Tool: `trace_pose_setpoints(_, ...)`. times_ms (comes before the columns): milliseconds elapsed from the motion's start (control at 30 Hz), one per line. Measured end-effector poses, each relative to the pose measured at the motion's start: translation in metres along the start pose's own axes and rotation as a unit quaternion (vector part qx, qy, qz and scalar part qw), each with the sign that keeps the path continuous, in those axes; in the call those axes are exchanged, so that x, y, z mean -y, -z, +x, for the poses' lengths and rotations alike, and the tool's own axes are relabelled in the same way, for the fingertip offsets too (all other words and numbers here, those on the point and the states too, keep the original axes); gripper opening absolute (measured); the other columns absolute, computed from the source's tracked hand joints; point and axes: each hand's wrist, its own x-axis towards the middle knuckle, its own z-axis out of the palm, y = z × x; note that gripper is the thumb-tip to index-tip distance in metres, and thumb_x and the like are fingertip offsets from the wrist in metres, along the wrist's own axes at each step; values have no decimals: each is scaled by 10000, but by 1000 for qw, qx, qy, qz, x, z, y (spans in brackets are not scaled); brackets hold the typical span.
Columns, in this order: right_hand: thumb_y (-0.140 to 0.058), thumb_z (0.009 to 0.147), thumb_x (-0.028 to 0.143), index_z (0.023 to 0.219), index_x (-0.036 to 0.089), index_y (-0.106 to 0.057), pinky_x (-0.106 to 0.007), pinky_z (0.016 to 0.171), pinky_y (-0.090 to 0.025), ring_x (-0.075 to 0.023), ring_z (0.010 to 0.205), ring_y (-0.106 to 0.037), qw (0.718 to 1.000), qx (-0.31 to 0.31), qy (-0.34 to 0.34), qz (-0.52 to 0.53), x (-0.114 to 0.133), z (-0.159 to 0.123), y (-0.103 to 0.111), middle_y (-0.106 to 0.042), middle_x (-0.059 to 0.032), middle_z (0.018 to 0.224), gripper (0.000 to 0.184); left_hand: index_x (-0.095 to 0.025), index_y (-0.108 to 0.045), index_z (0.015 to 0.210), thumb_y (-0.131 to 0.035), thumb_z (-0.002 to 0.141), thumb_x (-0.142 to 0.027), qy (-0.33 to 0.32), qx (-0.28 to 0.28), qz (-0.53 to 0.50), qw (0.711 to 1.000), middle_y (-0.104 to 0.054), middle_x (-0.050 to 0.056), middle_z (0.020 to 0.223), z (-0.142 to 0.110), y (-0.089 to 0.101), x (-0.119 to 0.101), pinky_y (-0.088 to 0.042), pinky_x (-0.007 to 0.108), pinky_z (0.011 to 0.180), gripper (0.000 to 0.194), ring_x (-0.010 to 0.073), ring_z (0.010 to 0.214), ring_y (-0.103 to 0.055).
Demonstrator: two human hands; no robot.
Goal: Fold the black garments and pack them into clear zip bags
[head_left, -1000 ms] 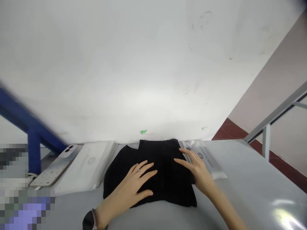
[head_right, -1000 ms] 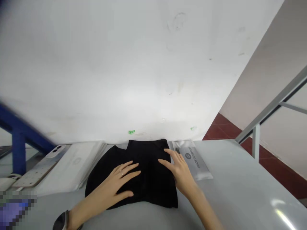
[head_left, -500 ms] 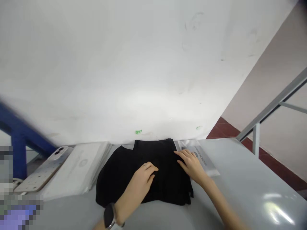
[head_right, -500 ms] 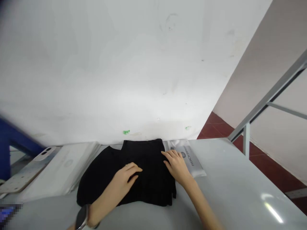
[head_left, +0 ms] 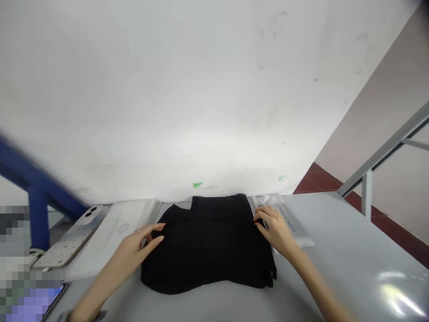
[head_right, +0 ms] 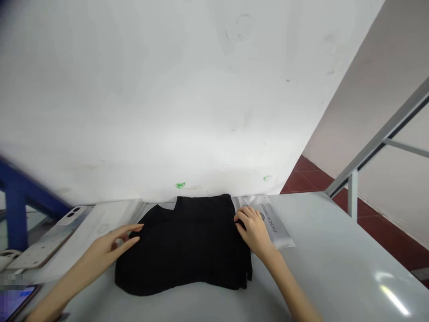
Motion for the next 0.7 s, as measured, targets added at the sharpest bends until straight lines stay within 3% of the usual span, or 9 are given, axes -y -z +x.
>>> trace_pose_setpoints(167,-530,837,196,969,263,-633,-341,650,-490,-206,750,-627,995,46,-67,66,-2,-7,11,-652,-10,838,181,-232,-723,894,-572,757,-341,-27,-4,28,999,-723,11,727,22,-10,-32,-483,250,499,232,154,504,-602)
trace_pose_setpoints(267,-530,844,252,901,248,-663,-314,544,-464,-184,549,-608,980,79,-135,124,-2,-9,23,-625,11,644,146,-225,-669,803,-532,793,-374,28,64,-10,998,-652,-20,567,17,0,-37,-468,247,465,203,164,458,-601)
trace_pose_setpoints(367,-512,873,346,889,220,-614,-263,434,-413,-143,392,-561,929,128,-196,287,1,5,38,-577,41,540,163,-223,-583,864,-515,822,-477,106,134,-108,979,-630,-30,560,17,17,-37,-487,249,453,267,192,495,-651)
trace_pose_setpoints(433,-515,876,402,925,206,-574,-236,401,-398,-158,435,-611,893,126,-214,376,5,24,49,-601,30,565,210,-223,-542,879,-542,805,-521,108,125,-147,975,-671,-9,690,29,31,-40,-530,260,523,307,212,624,-701)
trace_pose_setpoints(533,-570,847,421,899,188,-570,-258,508,-509,-198,629,-693,888,40,-205,410,16,61,71,-655,-16,664,239,-218,-543,850,-570,793,-530,40,58,-117,991,-684,-2,778,57,55,-56,-550,278,688,318,219,788,-709)
trace_pose_setpoints(600,-595,837,407,898,185,-588,-302,621,-566,-212,773,-706,897,-50,-164,407,28,81,92,-688,-59,878,230,-212,-582,885,-579,798,-520,-6,-5,-75,997,-706,4,858,71,74,-72,-534,301,784,320,216,860,-687)
trace_pose_setpoints(700,-572,871,366,939,193,-608,-355,755,-575,-213,908,-683,912,-153,-87,369,47,86,125,-660,-83,1098,189,-214,-600,953,-580,816,-497,-56,-60,-90,993,-685,17,1135,72,100,-93,-497,329,902,315,218,1018,-636)
